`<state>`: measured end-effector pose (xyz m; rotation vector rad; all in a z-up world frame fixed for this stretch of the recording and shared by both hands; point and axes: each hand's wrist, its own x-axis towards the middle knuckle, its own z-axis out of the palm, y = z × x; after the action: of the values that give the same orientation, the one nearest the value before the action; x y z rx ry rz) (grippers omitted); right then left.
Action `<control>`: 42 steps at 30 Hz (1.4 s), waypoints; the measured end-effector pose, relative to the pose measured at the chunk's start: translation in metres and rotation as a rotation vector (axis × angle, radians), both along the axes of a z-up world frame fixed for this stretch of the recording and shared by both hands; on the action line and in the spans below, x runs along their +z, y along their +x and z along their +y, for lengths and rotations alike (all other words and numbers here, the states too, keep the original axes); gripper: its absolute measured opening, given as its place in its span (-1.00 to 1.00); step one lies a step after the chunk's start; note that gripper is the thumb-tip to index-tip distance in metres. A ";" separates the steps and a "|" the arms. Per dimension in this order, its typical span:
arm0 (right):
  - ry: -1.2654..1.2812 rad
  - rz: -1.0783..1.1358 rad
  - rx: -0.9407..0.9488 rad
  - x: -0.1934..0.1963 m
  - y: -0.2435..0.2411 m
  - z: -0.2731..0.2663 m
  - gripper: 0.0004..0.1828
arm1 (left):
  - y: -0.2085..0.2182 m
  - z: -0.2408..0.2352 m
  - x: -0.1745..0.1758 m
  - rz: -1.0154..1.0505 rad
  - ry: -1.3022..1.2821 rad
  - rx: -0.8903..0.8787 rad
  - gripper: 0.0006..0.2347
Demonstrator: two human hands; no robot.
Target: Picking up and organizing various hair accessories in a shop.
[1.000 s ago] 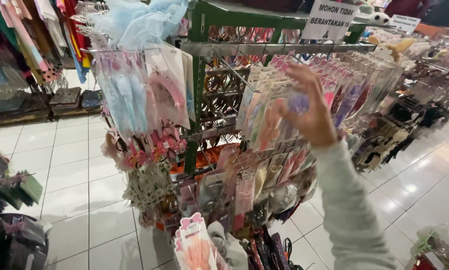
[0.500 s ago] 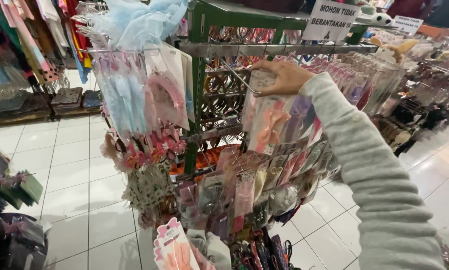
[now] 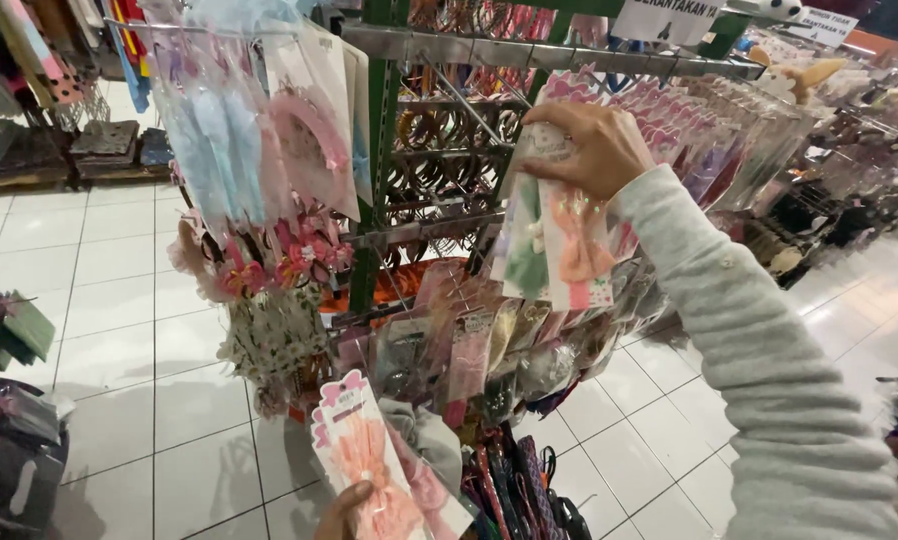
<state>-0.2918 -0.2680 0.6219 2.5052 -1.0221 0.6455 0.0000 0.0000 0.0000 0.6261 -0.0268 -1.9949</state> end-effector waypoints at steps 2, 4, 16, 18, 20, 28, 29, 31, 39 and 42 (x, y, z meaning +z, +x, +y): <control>-0.133 -0.005 0.043 -0.001 -0.002 0.004 -0.44 | 0.007 -0.039 0.077 0.006 0.014 0.010 -0.43; -0.001 -0.105 0.018 -0.002 -0.005 0.002 -0.44 | 0.006 -0.033 0.130 -0.074 0.020 0.046 -0.45; 0.655 -0.549 0.276 -0.065 0.005 0.089 -0.63 | 0.000 -0.025 0.218 -0.351 -0.218 0.064 -0.32; 0.918 -0.708 0.297 -0.103 0.033 0.108 -0.66 | 0.003 -0.038 0.213 -0.423 -0.238 0.017 -0.32; 1.079 -0.592 0.601 -0.152 0.072 0.126 -0.75 | 0.004 -0.043 0.195 -0.505 -0.260 -0.087 -0.33; 0.789 -0.505 0.191 -0.270 0.140 0.165 -0.62 | 0.030 -0.015 0.129 -0.294 -0.272 -0.306 -0.26; 0.670 -0.451 0.115 -0.272 0.144 0.174 -0.58 | 0.034 -0.009 0.121 -0.189 -0.241 -0.307 -0.19; 0.642 -0.444 0.126 -0.276 0.148 0.187 -0.58 | 0.038 0.002 0.102 -0.161 -0.203 -0.315 -0.08; 0.537 -0.464 0.117 -0.268 0.158 0.223 -0.59 | 0.045 0.024 0.122 -0.280 -0.375 -0.436 0.24; 0.545 -0.477 0.085 -0.267 0.156 0.225 -0.61 | 0.047 0.027 0.113 -0.315 -0.342 -0.386 0.25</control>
<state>-0.1360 -0.0429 0.3545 2.9439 -1.4186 1.1632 0.0473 0.0265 0.1130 0.7428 -0.7115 -2.1645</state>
